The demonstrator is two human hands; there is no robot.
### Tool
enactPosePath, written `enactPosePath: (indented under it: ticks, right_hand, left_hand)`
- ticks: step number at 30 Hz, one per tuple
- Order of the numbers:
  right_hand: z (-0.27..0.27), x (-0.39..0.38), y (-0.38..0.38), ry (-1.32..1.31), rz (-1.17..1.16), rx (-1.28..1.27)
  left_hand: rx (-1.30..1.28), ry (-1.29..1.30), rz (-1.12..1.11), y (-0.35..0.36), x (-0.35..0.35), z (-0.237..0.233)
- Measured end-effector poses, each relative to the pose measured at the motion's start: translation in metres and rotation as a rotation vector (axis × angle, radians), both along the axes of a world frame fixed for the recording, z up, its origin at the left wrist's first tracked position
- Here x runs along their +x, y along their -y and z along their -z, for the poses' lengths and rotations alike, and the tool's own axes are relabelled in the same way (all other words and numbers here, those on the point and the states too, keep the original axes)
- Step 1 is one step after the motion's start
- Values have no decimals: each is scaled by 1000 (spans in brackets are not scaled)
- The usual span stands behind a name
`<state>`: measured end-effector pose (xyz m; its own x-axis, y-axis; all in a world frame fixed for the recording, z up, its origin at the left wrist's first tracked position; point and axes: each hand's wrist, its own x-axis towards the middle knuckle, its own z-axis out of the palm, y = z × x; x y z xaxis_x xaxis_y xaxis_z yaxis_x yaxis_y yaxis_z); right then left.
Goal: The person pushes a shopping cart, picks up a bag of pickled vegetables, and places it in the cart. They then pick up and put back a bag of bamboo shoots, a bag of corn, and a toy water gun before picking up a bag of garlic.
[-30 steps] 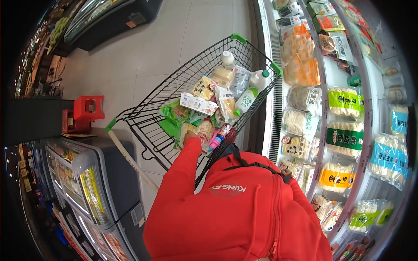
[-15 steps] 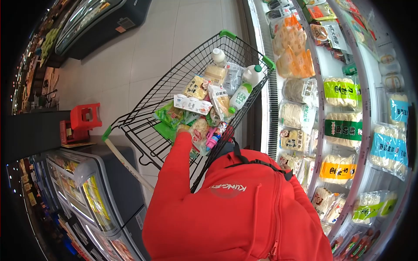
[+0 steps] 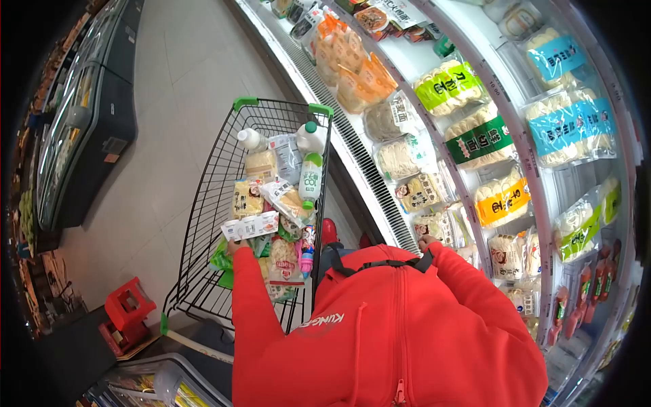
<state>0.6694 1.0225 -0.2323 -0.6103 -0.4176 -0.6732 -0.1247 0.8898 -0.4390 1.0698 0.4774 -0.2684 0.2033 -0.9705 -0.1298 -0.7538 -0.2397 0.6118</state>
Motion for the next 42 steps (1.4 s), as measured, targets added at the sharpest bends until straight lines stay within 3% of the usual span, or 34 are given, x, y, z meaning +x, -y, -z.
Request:
enactPosePath:
  ticks: [1, 2, 4, 7, 8, 11, 12, 15, 16, 18, 20, 22, 23, 24, 25, 26, 29, 30, 34, 36, 37, 39, 40, 42]
  right_hand:
    - [-9, 1, 2, -19, -31, 18]
    - [-19, 0, 7, 14, -24, 31]
    - [-37, 5, 8, 55, -23, 55]
    - [-30, 10, 0, 46, -20, 81]
    - [-27, 13, -3, 34, -3, 89]
    - [-24, 20, -8, 25, 20, 61]
    - [-26, 20, -8, 15, 18, 46]
    - [-32, 22, -2, 22, 18, 14]
    - [-32, 21, 0, 34, 17, 12]
    - [-33, 23, 5, 58, 37, 5]
    - [-41, 18, 16, 104, 21, -6]
    - [-45, 13, 25, 150, 2, -33]
    - [-40, 12, 24, 146, 13, -76]
    - [-15, 4, 12, 106, -73, -72]
    - [-2, 4, 7, 111, -116, -89]
    - [6, -1, 5, 104, -151, -108]
    - [22, -12, 3, 146, -184, -161]
    - [28, -15, 4, 168, -184, -170]
    - [30, -18, 14, 78, -189, -121]
    - [35, -27, 11, -4, -315, -198]
    - [36, -31, 13, -47, -379, -238]
    - [33, -36, 20, 185, -79, -215]
    - [24, -36, 30, 301, 71, -201]
    - [-7, -38, 67, 323, 91, -240]
  left_hand:
    - [82, -57, -24, 25, 26, 37]
    - [233, -99, 88, 26, 21, 4]
    - [15, 142, 109, 55, 52, 53]
    - [183, -277, 54, 62, 42, 33]
    - [290, -301, 193, 72, 46, 33]
    - [188, -63, -51, 69, 34, 45]
    - [190, 95, -64, 57, 22, 27]
    - [495, -173, 172, 48, 37, 24]
    - [425, 7, 172, 45, 44, 32]
    - [393, -118, 108, 49, 68, 82]
    - [265, -405, -263, 18, 40, 57]
    - [348, -595, -314, 11, 60, 86]
    - [303, -554, -320, -4, 47, 59]
    - [224, -544, -336, -11, 43, 61]
    - [217, -677, -336, -21, 38, 55]
    - [199, -473, -394, -30, 31, 41]
    - [436, -259, -452, -54, 6, -27]
    - [456, -161, -464, -54, 29, 28]
    - [483, 1, -506, -69, 19, -9]
    - [467, 8, -470, -74, 6, -37]
    - [419, 161, -446, -73, 0, -46]
    - [316, 460, -395, -66, -14, -57]
    - [196, 484, -304, -60, -19, -56]
    - [-33, 535, -126, -52, -22, -52]
